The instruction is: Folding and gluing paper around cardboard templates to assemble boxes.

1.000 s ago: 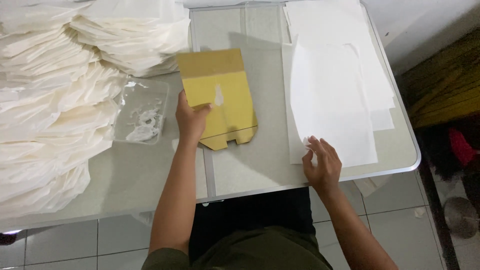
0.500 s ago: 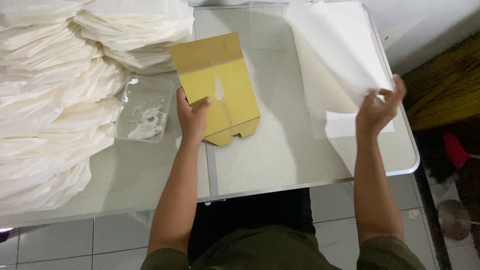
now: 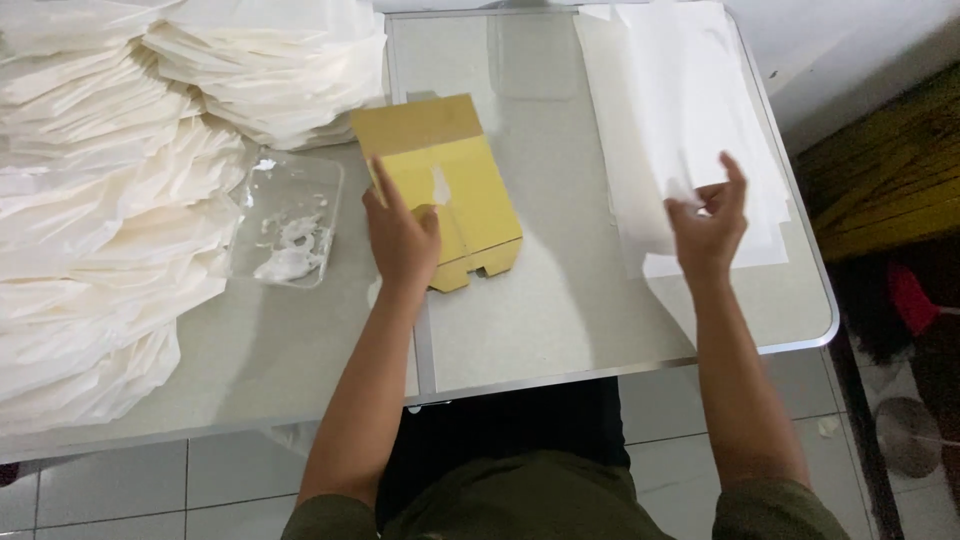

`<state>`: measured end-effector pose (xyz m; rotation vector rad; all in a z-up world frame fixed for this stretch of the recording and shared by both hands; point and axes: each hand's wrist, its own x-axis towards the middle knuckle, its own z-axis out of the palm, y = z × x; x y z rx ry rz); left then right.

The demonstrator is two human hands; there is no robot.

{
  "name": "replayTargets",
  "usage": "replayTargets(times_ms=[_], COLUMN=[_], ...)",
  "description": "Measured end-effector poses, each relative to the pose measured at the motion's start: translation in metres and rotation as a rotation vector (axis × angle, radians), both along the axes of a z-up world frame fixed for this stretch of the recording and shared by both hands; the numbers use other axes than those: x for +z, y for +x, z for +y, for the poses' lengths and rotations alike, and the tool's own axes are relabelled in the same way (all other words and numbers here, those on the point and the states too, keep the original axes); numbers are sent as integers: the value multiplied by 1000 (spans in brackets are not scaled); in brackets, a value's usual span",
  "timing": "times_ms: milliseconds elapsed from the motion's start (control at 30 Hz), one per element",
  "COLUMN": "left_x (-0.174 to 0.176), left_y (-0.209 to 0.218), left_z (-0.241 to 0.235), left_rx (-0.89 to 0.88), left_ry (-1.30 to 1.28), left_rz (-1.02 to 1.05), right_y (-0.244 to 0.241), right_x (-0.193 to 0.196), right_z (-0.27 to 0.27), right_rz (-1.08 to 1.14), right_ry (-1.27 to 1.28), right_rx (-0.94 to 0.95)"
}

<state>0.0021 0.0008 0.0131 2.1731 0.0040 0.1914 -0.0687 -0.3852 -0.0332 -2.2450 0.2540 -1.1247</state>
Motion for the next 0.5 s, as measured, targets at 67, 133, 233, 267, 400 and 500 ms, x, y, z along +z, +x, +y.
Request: replayTargets(times_ms=[67,133,233,267,400,500], left_x=[-29,-29,-37,-42,-40,-48], left_y=[10,5,-7,-13,-31,-32], left_z=[-9,-39,-92,-110,-166,-181], left_rx=[29,-75,-418,-653,-922,-1003], left_ry=[577,637,585,464,544,768], left_rz=[-206,-211,-308,-389,-366,-131], right_y=[-5,-11,-13,-14,-17,-22], right_x=[-7,-2,1,1,15,25], right_z=[7,20,26,26,28,13], right_rz=[100,150,236,279,273,292], right_ry=[42,57,39,3,82,205], right_rx=[69,75,75,71,89,54])
